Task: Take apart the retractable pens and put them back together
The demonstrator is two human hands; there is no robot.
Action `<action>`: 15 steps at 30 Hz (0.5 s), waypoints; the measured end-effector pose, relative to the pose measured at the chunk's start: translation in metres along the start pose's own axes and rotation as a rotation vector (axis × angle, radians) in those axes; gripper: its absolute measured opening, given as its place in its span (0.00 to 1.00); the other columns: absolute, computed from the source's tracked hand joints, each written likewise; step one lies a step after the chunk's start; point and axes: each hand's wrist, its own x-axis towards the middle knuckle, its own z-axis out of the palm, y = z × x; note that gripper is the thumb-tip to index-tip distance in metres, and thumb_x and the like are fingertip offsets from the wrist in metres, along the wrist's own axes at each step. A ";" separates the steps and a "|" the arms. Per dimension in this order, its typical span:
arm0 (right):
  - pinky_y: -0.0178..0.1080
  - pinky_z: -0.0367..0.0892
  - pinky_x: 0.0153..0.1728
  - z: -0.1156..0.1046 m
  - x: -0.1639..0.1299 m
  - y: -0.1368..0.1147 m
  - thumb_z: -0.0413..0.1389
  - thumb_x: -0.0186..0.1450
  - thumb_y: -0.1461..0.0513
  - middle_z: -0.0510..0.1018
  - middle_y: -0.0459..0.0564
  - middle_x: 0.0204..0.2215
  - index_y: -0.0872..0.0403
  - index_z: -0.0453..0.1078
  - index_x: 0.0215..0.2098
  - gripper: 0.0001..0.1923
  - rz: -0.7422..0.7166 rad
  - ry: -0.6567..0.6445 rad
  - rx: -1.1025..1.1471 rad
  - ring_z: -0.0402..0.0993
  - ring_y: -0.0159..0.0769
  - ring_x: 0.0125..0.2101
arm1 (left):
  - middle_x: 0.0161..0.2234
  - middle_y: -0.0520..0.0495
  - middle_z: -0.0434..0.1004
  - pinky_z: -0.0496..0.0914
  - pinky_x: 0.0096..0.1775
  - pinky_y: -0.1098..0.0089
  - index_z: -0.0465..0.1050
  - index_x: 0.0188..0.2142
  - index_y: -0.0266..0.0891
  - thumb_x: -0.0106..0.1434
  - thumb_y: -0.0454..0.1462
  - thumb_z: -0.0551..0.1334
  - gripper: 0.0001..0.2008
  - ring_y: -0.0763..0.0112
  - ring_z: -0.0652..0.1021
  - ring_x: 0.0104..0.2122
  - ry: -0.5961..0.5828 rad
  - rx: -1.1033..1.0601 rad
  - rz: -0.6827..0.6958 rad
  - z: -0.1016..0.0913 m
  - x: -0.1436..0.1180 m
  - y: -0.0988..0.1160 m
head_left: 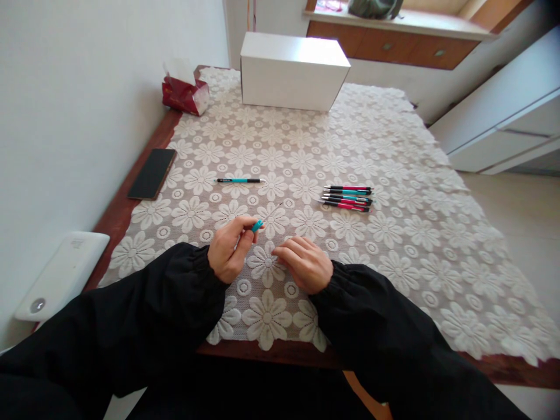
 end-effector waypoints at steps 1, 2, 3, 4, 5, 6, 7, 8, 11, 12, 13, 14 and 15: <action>0.42 0.62 0.38 -0.001 0.000 0.001 0.47 0.76 0.65 0.79 0.51 0.36 0.54 0.73 0.45 0.12 0.020 0.014 -0.021 0.68 0.39 0.36 | 0.31 0.50 0.75 0.69 0.37 0.68 0.70 0.47 0.38 0.74 0.36 0.52 0.10 0.71 0.74 0.30 0.004 -0.007 -0.004 0.000 0.000 0.000; 0.42 0.62 0.38 -0.002 0.000 0.001 0.49 0.76 0.63 0.79 0.52 0.36 0.54 0.73 0.44 0.11 0.040 0.027 -0.042 0.68 0.40 0.37 | 0.31 0.50 0.75 0.69 0.37 0.68 0.71 0.47 0.38 0.75 0.36 0.52 0.10 0.71 0.74 0.30 0.005 -0.016 -0.009 0.000 0.000 0.000; 0.41 0.63 0.38 -0.002 -0.001 0.002 0.50 0.76 0.62 0.79 0.52 0.36 0.54 0.73 0.41 0.10 0.053 0.040 -0.060 0.68 0.40 0.36 | 0.31 0.50 0.75 0.69 0.37 0.68 0.71 0.47 0.39 0.75 0.37 0.52 0.10 0.71 0.74 0.30 0.007 -0.027 -0.015 0.000 -0.001 0.000; 0.41 0.63 0.37 -0.002 -0.002 0.003 0.51 0.76 0.62 0.78 0.52 0.35 0.54 0.73 0.38 0.11 0.061 0.044 -0.074 0.68 0.40 0.36 | 0.31 0.51 0.74 0.68 0.37 0.67 0.71 0.47 0.39 0.75 0.37 0.52 0.10 0.72 0.74 0.30 0.007 -0.042 -0.023 0.000 -0.001 -0.001; 0.41 0.63 0.37 -0.001 -0.003 0.005 0.51 0.75 0.62 0.78 0.52 0.34 0.53 0.72 0.35 0.12 0.066 0.041 -0.084 0.68 0.39 0.35 | 0.31 0.51 0.74 0.68 0.36 0.67 0.71 0.48 0.39 0.75 0.37 0.52 0.10 0.72 0.73 0.29 0.009 -0.059 -0.034 0.001 -0.001 -0.002; 0.41 0.63 0.37 -0.001 -0.003 0.006 0.51 0.75 0.63 0.77 0.52 0.33 0.53 0.71 0.33 0.13 0.074 0.035 -0.091 0.68 0.39 0.35 | 0.31 0.51 0.74 0.68 0.36 0.67 0.71 0.48 0.40 0.75 0.37 0.52 0.10 0.72 0.73 0.29 0.014 -0.079 -0.046 0.001 -0.002 -0.002; 0.41 0.63 0.36 0.000 -0.003 0.007 0.50 0.75 0.63 0.77 0.52 0.32 0.53 0.70 0.33 0.13 0.088 0.034 -0.094 0.68 0.39 0.34 | 0.31 0.51 0.74 0.68 0.36 0.67 0.70 0.49 0.40 0.75 0.37 0.52 0.10 0.72 0.73 0.29 0.024 -0.103 -0.058 0.002 -0.002 -0.003; 0.41 0.63 0.36 -0.001 -0.002 0.008 0.49 0.75 0.64 0.77 0.52 0.32 0.53 0.70 0.33 0.13 0.099 0.035 -0.081 0.68 0.39 0.34 | 0.31 0.51 0.73 0.68 0.36 0.67 0.70 0.49 0.40 0.75 0.37 0.52 0.10 0.72 0.73 0.29 0.038 -0.129 -0.066 0.002 -0.003 -0.004; 0.41 0.65 0.37 -0.012 0.008 0.000 0.48 0.75 0.65 0.77 0.51 0.33 0.53 0.70 0.37 0.11 0.061 0.065 0.142 0.69 0.38 0.34 | 0.31 0.51 0.74 0.68 0.36 0.67 0.69 0.50 0.40 0.76 0.38 0.52 0.10 0.71 0.74 0.31 0.099 -0.221 -0.060 0.006 -0.003 -0.009; 0.41 0.66 0.37 -0.021 0.012 -0.007 0.48 0.75 0.64 0.76 0.51 0.34 0.52 0.69 0.37 0.11 0.032 0.091 0.286 0.69 0.37 0.35 | 0.32 0.51 0.74 0.68 0.36 0.67 0.68 0.50 0.40 0.76 0.39 0.52 0.09 0.71 0.74 0.31 0.125 -0.254 -0.050 0.007 -0.003 -0.010; 0.40 0.68 0.38 -0.032 0.015 -0.016 0.50 0.75 0.64 0.76 0.51 0.36 0.52 0.69 0.38 0.08 0.000 0.080 0.458 0.71 0.36 0.36 | 0.32 0.51 0.74 0.68 0.36 0.67 0.68 0.50 0.41 0.76 0.39 0.53 0.09 0.71 0.74 0.31 0.151 -0.287 -0.038 0.008 -0.003 -0.012; 0.41 0.70 0.39 -0.044 0.017 -0.028 0.51 0.75 0.62 0.76 0.51 0.37 0.52 0.69 0.38 0.07 0.006 0.109 0.620 0.72 0.36 0.37 | 0.32 0.51 0.74 0.68 0.37 0.67 0.67 0.50 0.41 0.76 0.39 0.53 0.09 0.71 0.75 0.32 0.172 -0.321 -0.026 0.009 -0.003 -0.013; 0.41 0.71 0.39 -0.058 0.015 -0.042 0.52 0.75 0.61 0.77 0.51 0.37 0.51 0.69 0.37 0.08 0.032 0.133 0.757 0.74 0.37 0.38 | 0.33 0.51 0.74 0.69 0.37 0.67 0.67 0.50 0.41 0.75 0.39 0.54 0.08 0.71 0.75 0.32 0.189 -0.353 -0.015 0.010 -0.003 -0.014</action>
